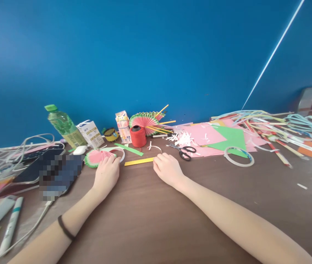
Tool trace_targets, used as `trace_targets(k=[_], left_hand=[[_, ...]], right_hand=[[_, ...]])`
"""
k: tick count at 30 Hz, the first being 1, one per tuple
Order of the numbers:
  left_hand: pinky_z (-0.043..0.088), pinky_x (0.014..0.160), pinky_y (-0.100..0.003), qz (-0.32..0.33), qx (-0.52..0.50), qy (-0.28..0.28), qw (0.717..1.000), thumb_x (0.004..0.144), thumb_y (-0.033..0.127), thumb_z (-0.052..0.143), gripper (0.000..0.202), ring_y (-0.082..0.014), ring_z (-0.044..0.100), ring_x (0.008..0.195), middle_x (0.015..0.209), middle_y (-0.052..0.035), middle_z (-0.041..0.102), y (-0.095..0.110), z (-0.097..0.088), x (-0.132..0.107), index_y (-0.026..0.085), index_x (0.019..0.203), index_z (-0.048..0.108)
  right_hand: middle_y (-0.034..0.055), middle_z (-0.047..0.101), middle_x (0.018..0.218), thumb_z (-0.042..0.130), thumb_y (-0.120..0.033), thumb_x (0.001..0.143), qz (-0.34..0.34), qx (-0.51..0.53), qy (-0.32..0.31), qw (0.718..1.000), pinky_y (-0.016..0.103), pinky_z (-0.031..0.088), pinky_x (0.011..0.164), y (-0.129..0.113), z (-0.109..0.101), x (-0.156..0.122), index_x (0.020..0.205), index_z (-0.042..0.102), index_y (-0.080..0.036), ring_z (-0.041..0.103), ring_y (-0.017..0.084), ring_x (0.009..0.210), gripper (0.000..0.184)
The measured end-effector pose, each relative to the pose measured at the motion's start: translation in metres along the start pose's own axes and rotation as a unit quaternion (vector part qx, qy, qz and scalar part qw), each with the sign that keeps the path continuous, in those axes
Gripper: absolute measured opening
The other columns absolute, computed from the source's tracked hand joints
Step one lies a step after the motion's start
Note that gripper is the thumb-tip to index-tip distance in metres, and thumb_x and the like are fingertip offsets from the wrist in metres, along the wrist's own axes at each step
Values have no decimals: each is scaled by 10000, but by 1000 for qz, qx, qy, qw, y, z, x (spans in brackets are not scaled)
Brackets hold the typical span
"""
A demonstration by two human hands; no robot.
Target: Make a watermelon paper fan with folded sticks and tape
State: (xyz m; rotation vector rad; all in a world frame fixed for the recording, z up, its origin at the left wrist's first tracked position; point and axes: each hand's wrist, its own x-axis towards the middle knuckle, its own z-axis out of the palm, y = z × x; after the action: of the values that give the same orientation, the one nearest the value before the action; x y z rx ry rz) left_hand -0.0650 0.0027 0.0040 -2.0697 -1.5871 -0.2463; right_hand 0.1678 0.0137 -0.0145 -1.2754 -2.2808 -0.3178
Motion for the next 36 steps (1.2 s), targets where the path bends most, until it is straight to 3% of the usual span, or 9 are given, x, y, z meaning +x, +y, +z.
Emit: trace_targets(k=[4, 7, 12, 16, 21, 24, 27, 31, 36], left_hand=[[393, 660, -342, -5, -27, 34, 999, 820, 79, 362, 259, -246, 552, 799, 844, -99, 610, 0, 1, -1, 146, 934, 585], [407, 702, -339, 2, -117, 74, 990, 869, 133, 347, 234, -227, 541, 801, 859, -90, 603, 5, -3, -2, 146, 975, 555], [441, 724, -284, -36, -370, 71, 925, 894, 162, 332, 175, -159, 540, 802, 874, -53, 559, 21, -18, -7, 179, 968, 489], [437, 744, -277, -44, -469, 33, 881, 891, 154, 326, 164, -141, 548, 774, 821, -26, 559, 30, -25, -13, 188, 964, 469], [435, 750, -263, -48, -519, -28, 853, 900, 195, 315, 166, -133, 560, 779, 813, -8, 585, 33, -25, -17, 204, 986, 457], [424, 808, -274, -23, -542, -46, 839, 899, 183, 307, 158, -134, 567, 856, 902, -20, 610, 33, -25, -17, 209, 969, 446], [421, 830, -290, 21, -546, -61, 836, 891, 163, 309, 159, -142, 567, 888, 912, -28, 621, 33, -27, -15, 206, 955, 449], [432, 814, -291, 55, -531, -65, 843, 890, 165, 320, 168, -143, 561, 880, 903, -30, 620, 33, -28, -13, 201, 934, 478], [428, 848, -314, 105, -498, -53, 859, 899, 153, 309, 190, -150, 554, 904, 908, -35, 618, 34, -25, -13, 202, 945, 486]], right_hand=[[60, 634, 819, 375, -150, 861, -4, 26, -6, 1000, 284, 345, 667, 1, 0, -1, 776, 611, -169, 519, 179, 761, 251], [62, 641, 872, 377, -132, 854, -2, 41, -9, 999, 291, 354, 695, 1, 0, -1, 808, 612, -165, 528, 183, 796, 242], [65, 643, 847, 400, -115, 840, 0, 45, -11, 999, 298, 356, 699, 3, -1, -2, 853, 620, -159, 541, 185, 789, 226], [58, 635, 836, 412, -100, 827, -24, 73, -4, 997, 301, 371, 682, 4, -2, -3, 873, 619, -162, 537, 182, 758, 221], [66, 600, 847, 408, -98, 810, 10, 162, 56, 985, 344, 403, 709, -2, -7, -3, 861, 574, -173, 530, 207, 802, 189], [88, 534, 987, 430, -141, 816, 55, 294, 85, 950, 354, 442, 783, -10, -11, -4, 1051, 493, -182, 523, 208, 915, 247], [93, 471, 1116, 434, -188, 840, 58, 379, 80, 920, 369, 440, 867, -15, -12, -6, 1226, 381, -221, 491, 209, 1038, 392], [87, 428, 1209, 421, -228, 868, 23, 398, 54, 915, 400, 381, 972, -15, -13, -7, 1295, 341, -266, 435, 213, 1136, 436], [93, 410, 1219, 440, -317, 875, 36, 393, 52, 917, 416, 359, 999, -12, -13, -7, 1315, 330, -272, 415, 226, 1159, 456]])
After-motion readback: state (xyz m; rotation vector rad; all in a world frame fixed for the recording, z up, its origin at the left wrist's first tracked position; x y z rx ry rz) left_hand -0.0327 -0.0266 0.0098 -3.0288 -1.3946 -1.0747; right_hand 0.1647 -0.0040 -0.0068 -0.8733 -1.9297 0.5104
